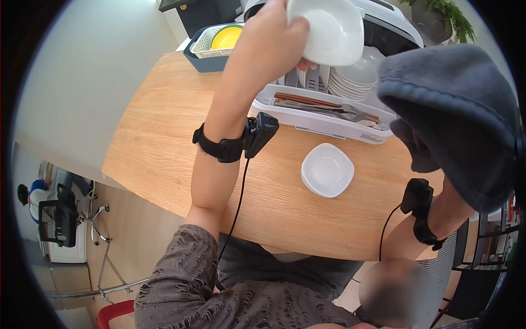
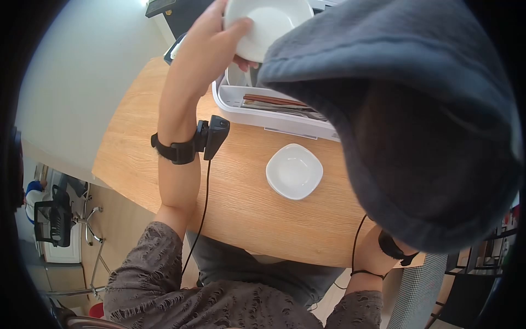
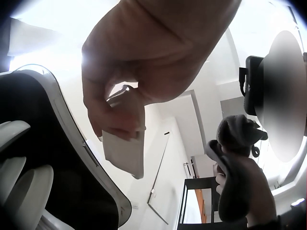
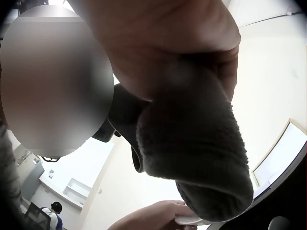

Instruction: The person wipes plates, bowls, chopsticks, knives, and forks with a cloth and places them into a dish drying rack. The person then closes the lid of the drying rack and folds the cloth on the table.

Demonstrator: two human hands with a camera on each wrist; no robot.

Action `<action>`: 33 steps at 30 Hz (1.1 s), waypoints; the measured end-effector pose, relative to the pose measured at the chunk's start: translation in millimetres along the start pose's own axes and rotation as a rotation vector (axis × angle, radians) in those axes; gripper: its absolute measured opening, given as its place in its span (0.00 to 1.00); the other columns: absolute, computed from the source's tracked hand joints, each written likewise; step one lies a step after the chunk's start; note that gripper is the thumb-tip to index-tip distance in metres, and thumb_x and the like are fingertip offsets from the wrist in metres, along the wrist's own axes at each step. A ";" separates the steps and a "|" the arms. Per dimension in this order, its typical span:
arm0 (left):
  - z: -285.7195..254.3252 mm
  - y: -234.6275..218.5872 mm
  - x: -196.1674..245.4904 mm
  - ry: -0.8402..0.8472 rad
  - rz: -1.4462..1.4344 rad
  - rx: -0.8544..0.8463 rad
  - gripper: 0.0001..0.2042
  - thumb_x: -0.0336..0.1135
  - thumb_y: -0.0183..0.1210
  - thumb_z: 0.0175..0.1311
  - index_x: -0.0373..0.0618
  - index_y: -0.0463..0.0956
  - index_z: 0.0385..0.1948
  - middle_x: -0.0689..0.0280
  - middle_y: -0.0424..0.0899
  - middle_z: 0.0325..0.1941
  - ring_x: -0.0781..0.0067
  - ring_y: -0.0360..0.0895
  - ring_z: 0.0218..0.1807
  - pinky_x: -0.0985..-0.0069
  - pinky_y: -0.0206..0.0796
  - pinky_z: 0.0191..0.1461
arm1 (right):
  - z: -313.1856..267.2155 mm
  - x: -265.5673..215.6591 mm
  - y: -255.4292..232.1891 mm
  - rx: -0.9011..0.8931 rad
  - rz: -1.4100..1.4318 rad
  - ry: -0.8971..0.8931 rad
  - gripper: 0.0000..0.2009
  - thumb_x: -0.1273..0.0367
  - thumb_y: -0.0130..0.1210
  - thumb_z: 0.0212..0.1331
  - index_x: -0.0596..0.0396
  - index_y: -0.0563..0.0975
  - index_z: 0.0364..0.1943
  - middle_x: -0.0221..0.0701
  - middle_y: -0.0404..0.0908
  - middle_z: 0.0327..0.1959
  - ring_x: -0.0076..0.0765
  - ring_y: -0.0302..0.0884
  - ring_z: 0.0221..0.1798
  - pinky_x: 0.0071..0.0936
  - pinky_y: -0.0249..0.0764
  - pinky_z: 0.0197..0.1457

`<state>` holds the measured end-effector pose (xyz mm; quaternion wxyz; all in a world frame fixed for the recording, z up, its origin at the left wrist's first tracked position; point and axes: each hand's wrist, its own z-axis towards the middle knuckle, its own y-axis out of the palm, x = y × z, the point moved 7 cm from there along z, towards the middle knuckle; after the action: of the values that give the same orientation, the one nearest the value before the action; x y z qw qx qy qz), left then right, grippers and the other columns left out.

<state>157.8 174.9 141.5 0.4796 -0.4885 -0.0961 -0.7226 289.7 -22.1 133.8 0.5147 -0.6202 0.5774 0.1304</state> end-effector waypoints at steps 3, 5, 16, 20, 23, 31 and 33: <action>10.2 20.8 -39.2 -0.095 0.014 -0.126 0.12 0.30 0.52 0.67 0.33 0.73 0.48 0.51 0.84 0.39 0.60 0.84 0.30 0.69 0.74 0.34 | 2.7 -17.2 15.6 0.016 -0.021 -0.041 0.21 0.62 0.53 0.70 0.61 0.70 0.60 0.33 0.77 0.38 0.27 0.75 0.37 0.27 0.77 0.39; 22.3 32.4 -61.4 -0.061 0.050 -0.142 0.20 0.26 0.51 0.61 0.29 0.67 0.56 0.50 0.84 0.42 0.70 0.85 0.28 0.74 0.78 0.36 | 5.4 3.4 -28.1 0.034 -0.035 -0.079 0.21 0.62 0.54 0.70 0.61 0.70 0.60 0.33 0.77 0.38 0.27 0.75 0.37 0.27 0.77 0.39; 34.9 44.5 -87.9 -0.049 0.151 -0.076 0.24 0.28 0.52 0.58 0.30 0.66 0.58 0.39 0.83 0.45 0.44 0.84 0.47 0.61 0.75 0.52 | 11.1 -27.5 3.4 0.130 -0.070 -0.266 0.21 0.63 0.56 0.67 0.61 0.71 0.58 0.33 0.78 0.38 0.28 0.76 0.38 0.28 0.77 0.40; 32.6 43.5 -85.3 -0.098 0.089 -0.088 0.24 0.27 0.52 0.58 0.29 0.66 0.58 0.39 0.83 0.45 0.47 0.85 0.45 0.63 0.76 0.52 | 11.7 -33.1 13.7 0.158 -0.077 -0.333 0.21 0.64 0.57 0.66 0.61 0.71 0.58 0.33 0.79 0.38 0.29 0.76 0.38 0.28 0.77 0.40; 36.6 44.9 -91.3 -0.055 0.109 -0.056 0.23 0.27 0.51 0.58 0.28 0.66 0.57 0.38 0.83 0.45 0.48 0.86 0.43 0.64 0.77 0.51 | 9.2 -7.6 -31.2 0.193 -0.082 -0.387 0.21 0.64 0.57 0.65 0.61 0.72 0.57 0.33 0.79 0.38 0.29 0.77 0.38 0.28 0.77 0.40; 31.7 53.8 -81.6 -0.091 -0.120 -0.093 0.23 0.24 0.52 0.60 0.29 0.65 0.59 0.48 0.80 0.51 0.62 0.86 0.41 0.74 0.80 0.44 | 0.2 26.1 -100.2 0.310 -0.083 -0.531 0.21 0.64 0.59 0.63 0.60 0.72 0.56 0.34 0.79 0.39 0.30 0.78 0.38 0.29 0.77 0.41; 27.7 67.8 -74.8 -0.077 -0.309 -0.195 0.23 0.22 0.51 0.62 0.27 0.61 0.61 0.48 0.79 0.52 0.60 0.87 0.41 0.77 0.81 0.42 | -3.0 43.8 -129.1 0.333 -0.088 -0.568 0.21 0.65 0.60 0.63 0.60 0.72 0.56 0.34 0.80 0.39 0.30 0.78 0.38 0.29 0.78 0.41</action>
<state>232.8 201.2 73.4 0.3090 -0.5395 -0.1178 -0.7744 411.2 -75.3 165.0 0.7547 -0.4908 0.3966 0.1794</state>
